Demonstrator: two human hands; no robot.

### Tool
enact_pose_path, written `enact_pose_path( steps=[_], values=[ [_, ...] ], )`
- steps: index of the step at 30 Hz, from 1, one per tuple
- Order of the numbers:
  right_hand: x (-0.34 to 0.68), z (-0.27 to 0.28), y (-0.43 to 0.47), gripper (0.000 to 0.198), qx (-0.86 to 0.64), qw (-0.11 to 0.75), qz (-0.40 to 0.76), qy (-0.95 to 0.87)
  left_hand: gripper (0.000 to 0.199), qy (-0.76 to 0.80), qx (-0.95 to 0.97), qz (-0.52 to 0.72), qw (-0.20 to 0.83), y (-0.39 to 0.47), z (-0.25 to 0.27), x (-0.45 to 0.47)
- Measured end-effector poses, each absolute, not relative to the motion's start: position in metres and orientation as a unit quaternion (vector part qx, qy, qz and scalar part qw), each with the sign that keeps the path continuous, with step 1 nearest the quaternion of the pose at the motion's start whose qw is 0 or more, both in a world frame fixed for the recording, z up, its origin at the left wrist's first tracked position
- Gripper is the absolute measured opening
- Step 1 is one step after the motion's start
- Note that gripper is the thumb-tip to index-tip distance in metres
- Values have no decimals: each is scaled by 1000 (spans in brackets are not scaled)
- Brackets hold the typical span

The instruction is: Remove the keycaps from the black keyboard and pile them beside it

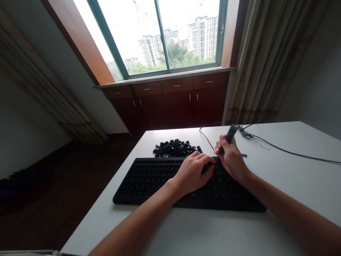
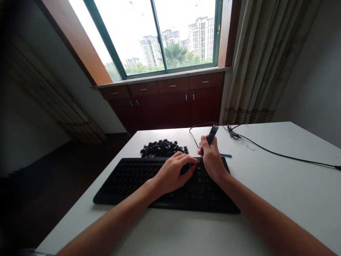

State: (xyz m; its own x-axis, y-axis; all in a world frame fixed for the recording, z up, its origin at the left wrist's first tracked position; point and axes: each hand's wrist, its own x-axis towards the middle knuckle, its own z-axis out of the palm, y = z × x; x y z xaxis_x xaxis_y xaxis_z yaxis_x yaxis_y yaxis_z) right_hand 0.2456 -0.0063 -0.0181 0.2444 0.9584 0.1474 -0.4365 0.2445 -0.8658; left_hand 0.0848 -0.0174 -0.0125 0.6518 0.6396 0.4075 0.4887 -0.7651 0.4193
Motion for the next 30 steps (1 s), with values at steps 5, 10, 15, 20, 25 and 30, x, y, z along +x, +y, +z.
enact_pose_path(
  steps=[5, 10, 15, 20, 25, 30],
  values=[
    [249, -23, -7, 17, -395, 679, 485, -384, 13, 358, 872, 302, 145, -13, -15, 94],
    [255, -19, -9, 16, -364, 642, 531, -417, 5, 359, 864, 318, 157, -10, -19, 95],
    [253, -10, -14, 38, -353, 631, 567, -395, 3, 358, 855, 330, 177, -9, -21, 95],
    [247, -6, -6, 56, -373, 639, 540, -402, 5, 361, 850, 335, 187, -11, -19, 96],
    [251, -4, 5, 59, -328, 620, 608, -372, 10, 359, 852, 332, 186, -14, -18, 95],
    [250, -5, 12, 58, -328, 590, 615, -408, 12, 375, 842, 329, 206, -13, -18, 95]
  ],
)
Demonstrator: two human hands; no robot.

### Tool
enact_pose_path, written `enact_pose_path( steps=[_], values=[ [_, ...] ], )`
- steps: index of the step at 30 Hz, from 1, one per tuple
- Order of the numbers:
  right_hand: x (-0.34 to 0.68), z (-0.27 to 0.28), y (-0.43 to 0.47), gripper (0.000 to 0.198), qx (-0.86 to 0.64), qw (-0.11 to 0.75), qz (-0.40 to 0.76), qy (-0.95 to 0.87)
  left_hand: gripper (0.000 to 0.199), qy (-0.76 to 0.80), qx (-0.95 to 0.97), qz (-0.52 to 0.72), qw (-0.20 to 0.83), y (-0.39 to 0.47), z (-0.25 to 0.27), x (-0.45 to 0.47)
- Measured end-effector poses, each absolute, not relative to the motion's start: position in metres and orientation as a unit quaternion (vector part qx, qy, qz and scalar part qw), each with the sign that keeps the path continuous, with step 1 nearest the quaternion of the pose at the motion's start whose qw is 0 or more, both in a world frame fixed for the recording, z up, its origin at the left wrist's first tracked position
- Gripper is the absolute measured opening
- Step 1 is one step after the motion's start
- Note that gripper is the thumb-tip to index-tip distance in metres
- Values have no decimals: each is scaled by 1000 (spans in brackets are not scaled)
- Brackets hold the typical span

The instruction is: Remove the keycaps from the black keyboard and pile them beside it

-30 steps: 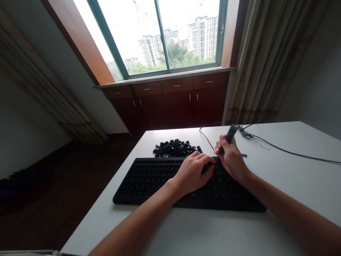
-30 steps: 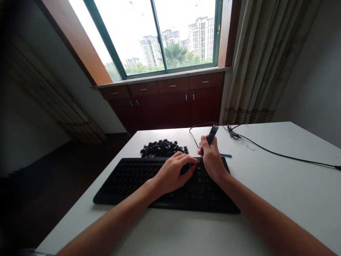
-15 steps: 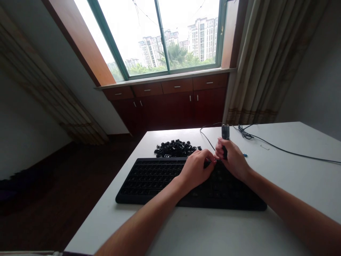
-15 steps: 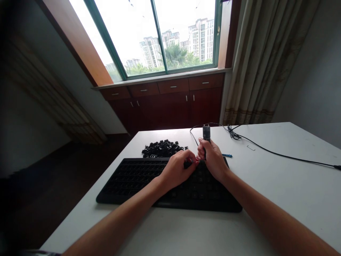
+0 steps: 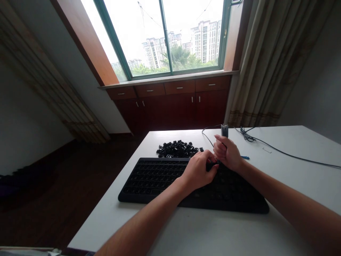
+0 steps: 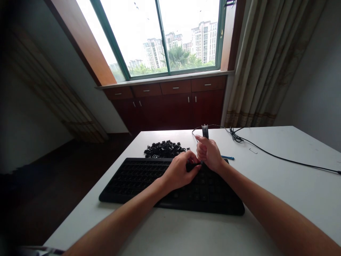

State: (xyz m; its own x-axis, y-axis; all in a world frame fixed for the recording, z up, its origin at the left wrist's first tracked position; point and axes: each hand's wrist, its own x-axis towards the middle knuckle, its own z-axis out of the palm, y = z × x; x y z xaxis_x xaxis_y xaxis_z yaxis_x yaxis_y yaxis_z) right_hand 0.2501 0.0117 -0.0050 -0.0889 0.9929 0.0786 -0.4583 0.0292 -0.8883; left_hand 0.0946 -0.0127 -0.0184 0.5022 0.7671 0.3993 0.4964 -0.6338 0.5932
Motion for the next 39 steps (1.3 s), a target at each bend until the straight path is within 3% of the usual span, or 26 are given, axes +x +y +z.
enact_pose_path(
  steps=[7, 11, 14, 17, 22, 39],
  values=[
    [241, -10, 6, 55, -331, 644, 544, -425, 18, 362, 844, 332, 217, -15, -18, 95],
    [241, -13, 4, 51, -354, 638, 525, -439, 49, 373, 826, 358, 226, -17, -16, 93],
    [244, -13, 1, 44, -389, 620, 495, -469, 66, 353, 808, 362, 302, -17, -9, 97],
    [245, -13, -1, 38, -413, 594, 488, -489, 59, 347, 785, 352, 373, -13, -3, 109],
    [240, -19, 4, 41, -456, 583, 442, -507, 60, 374, 758, 365, 391, -3, -12, 130],
    [229, -22, -5, 46, -481, 638, 385, -462, 56, 368, 780, 384, 328, -17, -24, 133]
  ],
)
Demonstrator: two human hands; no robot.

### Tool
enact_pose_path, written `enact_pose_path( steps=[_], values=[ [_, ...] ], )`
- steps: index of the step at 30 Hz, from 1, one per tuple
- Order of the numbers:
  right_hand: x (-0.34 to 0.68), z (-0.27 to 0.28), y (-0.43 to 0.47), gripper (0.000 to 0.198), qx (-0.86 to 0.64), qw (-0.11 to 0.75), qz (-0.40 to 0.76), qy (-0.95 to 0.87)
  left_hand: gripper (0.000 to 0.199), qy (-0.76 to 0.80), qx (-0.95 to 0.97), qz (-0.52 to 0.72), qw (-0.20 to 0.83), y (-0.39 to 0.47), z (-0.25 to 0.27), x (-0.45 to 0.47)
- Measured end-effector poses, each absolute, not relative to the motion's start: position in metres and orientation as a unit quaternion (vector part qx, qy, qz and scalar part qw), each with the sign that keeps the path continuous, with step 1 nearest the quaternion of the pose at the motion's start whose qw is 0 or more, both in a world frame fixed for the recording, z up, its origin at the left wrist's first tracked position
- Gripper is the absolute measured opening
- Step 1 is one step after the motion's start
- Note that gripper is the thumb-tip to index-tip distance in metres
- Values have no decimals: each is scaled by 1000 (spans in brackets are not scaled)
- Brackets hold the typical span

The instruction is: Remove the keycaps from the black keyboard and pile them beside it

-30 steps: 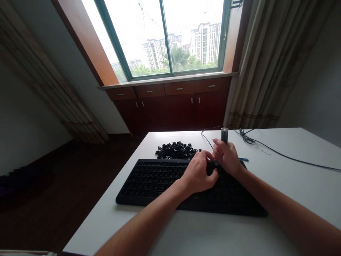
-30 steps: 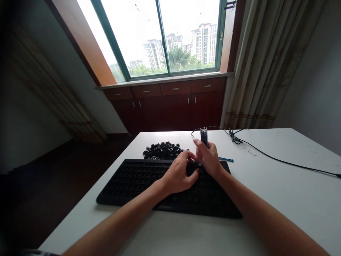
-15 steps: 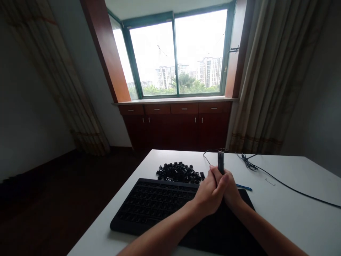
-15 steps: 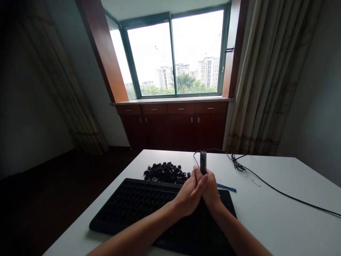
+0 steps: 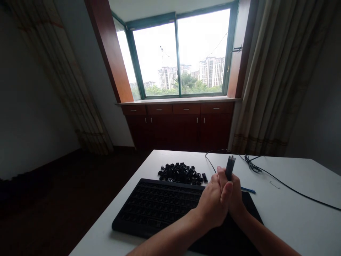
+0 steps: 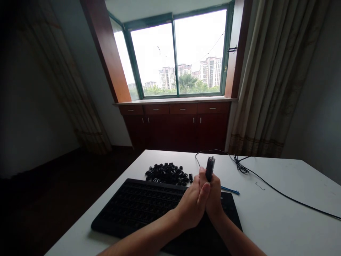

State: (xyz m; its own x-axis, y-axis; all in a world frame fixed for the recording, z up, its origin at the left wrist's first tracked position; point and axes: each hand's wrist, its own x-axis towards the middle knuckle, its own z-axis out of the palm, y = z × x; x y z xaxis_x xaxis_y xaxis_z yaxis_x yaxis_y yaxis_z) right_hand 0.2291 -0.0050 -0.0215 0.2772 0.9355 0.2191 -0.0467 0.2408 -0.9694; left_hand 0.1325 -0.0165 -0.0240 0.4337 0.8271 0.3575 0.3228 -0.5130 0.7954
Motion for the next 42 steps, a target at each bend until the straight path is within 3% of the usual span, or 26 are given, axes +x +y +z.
enact_pose_path(
  steps=[11, 15, 21, 30, 42],
  values=[
    [232, -13, -3, 47, -462, 678, 404, -405, 56, 339, 785, 348, 384, -9, -11, 115],
    [246, -5, 1, 52, -434, 725, 420, -331, 52, 342, 842, 274, 315, -1, -6, 95],
    [264, 0, 5, 50, -429, 747, 429, -271, 18, 331, 873, 271, 233, 10, -9, 86],
    [261, -1, 1, 51, -443, 711, 440, -323, 15, 394, 853, 294, 174, 32, -15, 72],
    [255, -1, 2, 47, -345, 667, 576, -323, 18, 360, 876, 284, 153, 24, -9, 74]
  ],
)
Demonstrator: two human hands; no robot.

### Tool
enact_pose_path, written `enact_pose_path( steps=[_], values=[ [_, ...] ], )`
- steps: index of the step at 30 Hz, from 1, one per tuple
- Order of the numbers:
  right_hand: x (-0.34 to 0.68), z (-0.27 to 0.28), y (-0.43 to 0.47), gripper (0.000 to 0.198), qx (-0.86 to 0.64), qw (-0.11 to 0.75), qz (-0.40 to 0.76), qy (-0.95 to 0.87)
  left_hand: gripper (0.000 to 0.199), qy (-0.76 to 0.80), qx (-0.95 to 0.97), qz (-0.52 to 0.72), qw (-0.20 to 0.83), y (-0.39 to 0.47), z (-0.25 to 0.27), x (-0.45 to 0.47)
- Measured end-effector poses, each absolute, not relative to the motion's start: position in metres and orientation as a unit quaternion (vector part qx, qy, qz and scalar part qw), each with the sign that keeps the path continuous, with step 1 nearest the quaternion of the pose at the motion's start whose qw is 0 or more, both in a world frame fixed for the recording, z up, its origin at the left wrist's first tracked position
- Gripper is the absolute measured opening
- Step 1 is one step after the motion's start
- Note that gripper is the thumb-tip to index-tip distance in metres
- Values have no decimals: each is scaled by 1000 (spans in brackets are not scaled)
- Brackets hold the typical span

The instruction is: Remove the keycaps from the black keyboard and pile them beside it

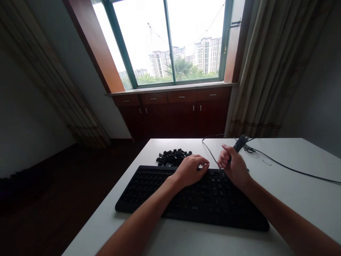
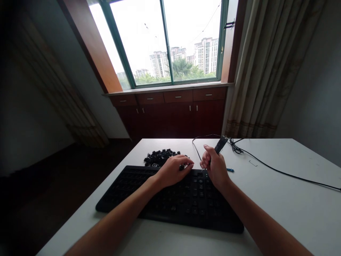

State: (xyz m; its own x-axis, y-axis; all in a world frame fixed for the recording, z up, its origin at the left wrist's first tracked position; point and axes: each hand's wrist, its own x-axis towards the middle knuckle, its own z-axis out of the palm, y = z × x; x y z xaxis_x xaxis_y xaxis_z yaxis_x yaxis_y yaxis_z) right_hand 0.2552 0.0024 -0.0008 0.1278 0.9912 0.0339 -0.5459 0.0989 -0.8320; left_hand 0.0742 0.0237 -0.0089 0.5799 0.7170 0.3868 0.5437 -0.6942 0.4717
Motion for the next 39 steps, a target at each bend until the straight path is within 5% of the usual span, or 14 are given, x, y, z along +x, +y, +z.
enact_pose_path(
  steps=[6, 15, 23, 39],
  values=[
    [254, -7, 2, 37, -369, 633, 580, -355, 18, 317, 880, 294, 195, 16, -6, 79],
    [253, -10, 3, 28, -370, 666, 527, -376, 41, 324, 786, 342, 400, 15, -6, 85],
    [255, -8, 0, 11, -403, 669, 473, -407, 32, 323, 785, 354, 393, 16, -13, 85],
    [253, 1, 1, 42, -364, 688, 571, -261, 23, 321, 836, 309, 319, 15, -9, 82]
  ],
)
